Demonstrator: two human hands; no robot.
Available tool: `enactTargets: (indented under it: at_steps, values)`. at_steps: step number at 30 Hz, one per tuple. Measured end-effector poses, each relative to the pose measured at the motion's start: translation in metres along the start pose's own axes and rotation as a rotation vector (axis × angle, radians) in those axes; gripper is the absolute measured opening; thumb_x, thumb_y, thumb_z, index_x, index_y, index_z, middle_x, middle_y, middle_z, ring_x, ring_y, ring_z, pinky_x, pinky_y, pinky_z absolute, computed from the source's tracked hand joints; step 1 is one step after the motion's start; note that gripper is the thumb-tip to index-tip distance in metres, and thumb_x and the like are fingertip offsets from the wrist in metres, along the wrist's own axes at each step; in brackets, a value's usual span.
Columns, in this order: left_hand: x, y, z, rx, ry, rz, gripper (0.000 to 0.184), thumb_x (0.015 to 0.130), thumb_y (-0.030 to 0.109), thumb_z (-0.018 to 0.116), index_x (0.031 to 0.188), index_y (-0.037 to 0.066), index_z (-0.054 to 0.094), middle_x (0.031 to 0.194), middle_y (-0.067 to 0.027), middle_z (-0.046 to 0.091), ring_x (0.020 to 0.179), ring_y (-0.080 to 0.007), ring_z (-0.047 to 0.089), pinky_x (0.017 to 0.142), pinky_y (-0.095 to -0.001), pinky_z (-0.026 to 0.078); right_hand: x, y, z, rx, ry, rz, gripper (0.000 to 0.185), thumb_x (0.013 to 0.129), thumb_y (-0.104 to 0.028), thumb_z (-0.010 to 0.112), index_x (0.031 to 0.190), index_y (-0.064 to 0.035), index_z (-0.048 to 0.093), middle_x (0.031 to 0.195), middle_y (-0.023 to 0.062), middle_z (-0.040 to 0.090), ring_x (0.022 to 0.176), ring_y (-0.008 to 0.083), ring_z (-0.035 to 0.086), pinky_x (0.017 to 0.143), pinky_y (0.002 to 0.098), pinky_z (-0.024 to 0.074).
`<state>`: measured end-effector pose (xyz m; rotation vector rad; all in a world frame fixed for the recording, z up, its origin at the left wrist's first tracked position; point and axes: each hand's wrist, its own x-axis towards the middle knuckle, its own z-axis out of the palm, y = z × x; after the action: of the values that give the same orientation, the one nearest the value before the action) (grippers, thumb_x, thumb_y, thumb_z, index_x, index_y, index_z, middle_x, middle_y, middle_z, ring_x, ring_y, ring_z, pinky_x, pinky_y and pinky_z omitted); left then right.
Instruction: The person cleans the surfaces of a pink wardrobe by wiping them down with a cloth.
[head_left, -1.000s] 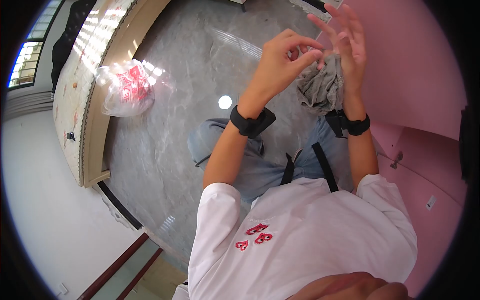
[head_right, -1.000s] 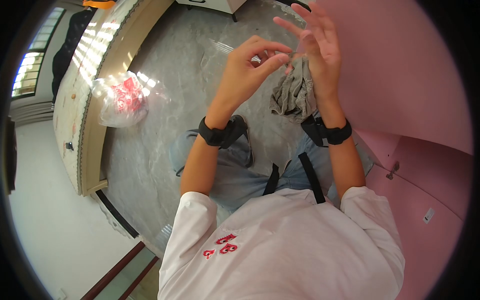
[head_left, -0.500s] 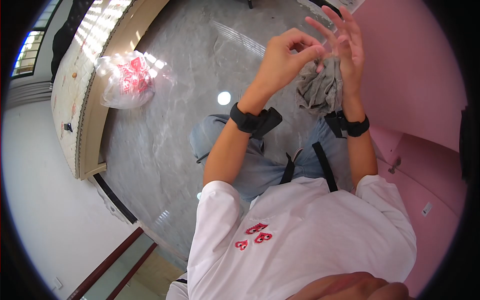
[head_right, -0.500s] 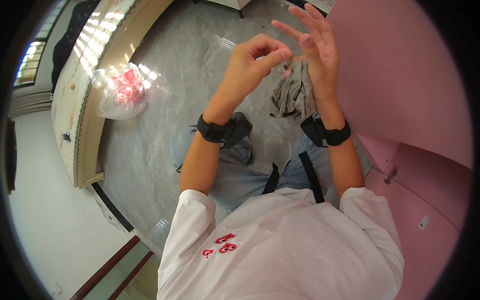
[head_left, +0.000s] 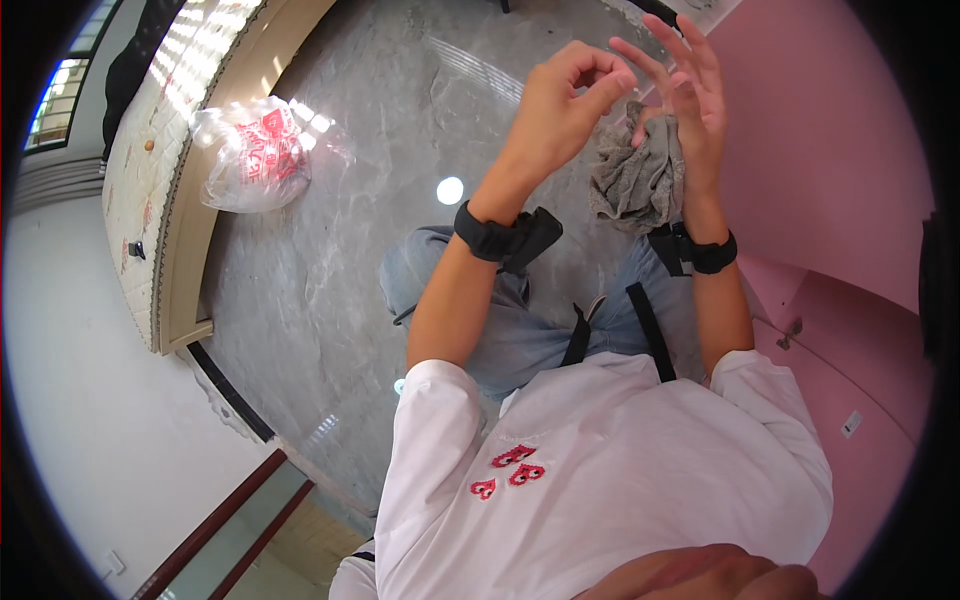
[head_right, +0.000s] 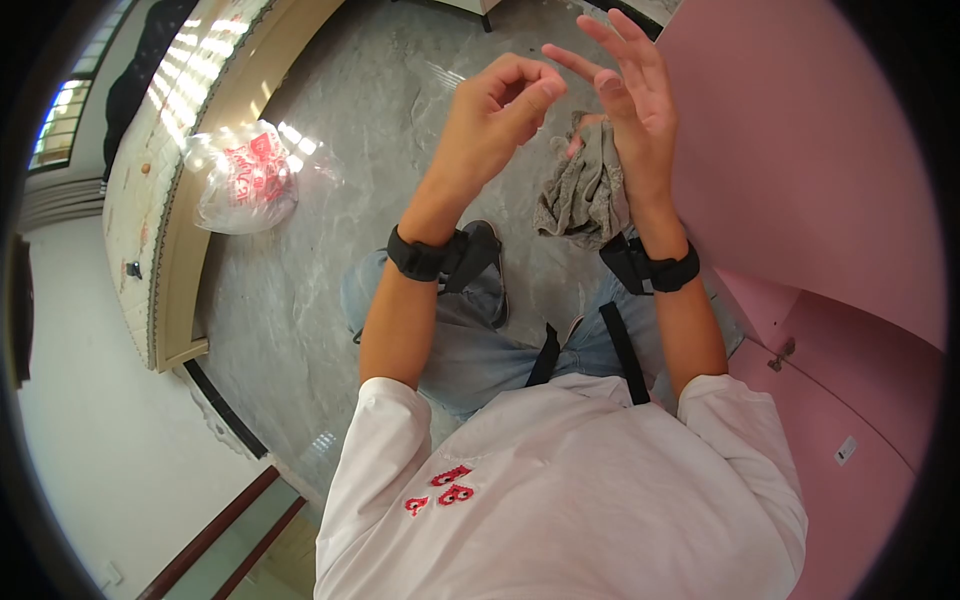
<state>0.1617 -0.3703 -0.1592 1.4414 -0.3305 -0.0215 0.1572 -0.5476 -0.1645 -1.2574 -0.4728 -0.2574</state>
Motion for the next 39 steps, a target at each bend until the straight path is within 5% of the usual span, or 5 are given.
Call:
enactTargets:
  at_steps: [2, 4, 8, 22, 39]
  values:
    - [0.002, 0.002, -0.002, -0.043, 0.012, -0.004, 0.021, 0.095, 0.019, 0.074, 0.102, -0.001, 0.072, 0.095, -0.0030, 0.066, 0.084, -0.0105, 0.062, 0.070, -0.0278, 0.050, -0.001, 0.001, -0.001, -0.016, -0.011, -0.007, 0.077, 0.104, -0.041, 0.062, 0.159, -0.0045, 0.024, 0.154, 0.0207, 0.044, 0.130, 0.0423, 0.060, 0.066, 0.0282, 0.0649]
    - [0.003, 0.004, -0.004, -0.012, 0.063, 0.023, 0.020, 0.101, 0.023, 0.069, 0.105, 0.003, 0.070, 0.078, 0.0043, 0.060, 0.064, -0.0037, 0.051, 0.058, -0.0204, 0.041, -0.001, -0.003, 0.004, 0.016, 0.019, 0.028, 0.075, 0.104, -0.040, 0.062, 0.159, -0.0046, 0.024, 0.153, 0.0204, 0.045, 0.129, 0.0427, 0.060, 0.063, 0.0263, 0.0642]
    - [0.005, 0.005, -0.012, 0.055, 0.163, 0.074, 0.020, 0.100, 0.022, 0.069, 0.109, 0.004, 0.072, 0.077, 0.0043, 0.060, 0.063, -0.0046, 0.052, 0.057, -0.0206, 0.042, -0.002, -0.005, 0.003, -0.003, 0.038, 0.020, 0.075, 0.104, -0.040, 0.063, 0.159, -0.0053, 0.024, 0.152, 0.0197, 0.046, 0.128, 0.0429, 0.061, 0.058, 0.0234, 0.0627]
    - [-0.005, 0.015, -0.012, 0.462, -0.300, 0.187, 0.026, 0.081, 0.020, 0.088, 0.104, 0.016, 0.080, 0.083, 0.0030, 0.060, 0.069, -0.0089, 0.049, 0.061, -0.0272, 0.041, -0.002, -0.007, -0.010, 0.019, 0.122, -0.043, 0.076, 0.104, -0.042, 0.064, 0.159, -0.0046, 0.029, 0.149, 0.0194, 0.046, 0.129, 0.0404, 0.061, 0.083, 0.0309, 0.0599]
    - [-0.006, 0.015, 0.002, 0.443, -0.292, 0.303, 0.008, 0.087, 0.013, 0.082, 0.092, 0.010, 0.077, 0.081, 0.0006, 0.060, 0.066, -0.0102, 0.050, 0.059, -0.0266, 0.041, -0.002, 0.000, -0.028, 0.064, 0.165, -0.030, 0.070, 0.103, -0.038, 0.066, 0.154, -0.0030, 0.034, 0.143, 0.0165, 0.049, 0.124, 0.0369, 0.063, 0.080, 0.0294, 0.0615]
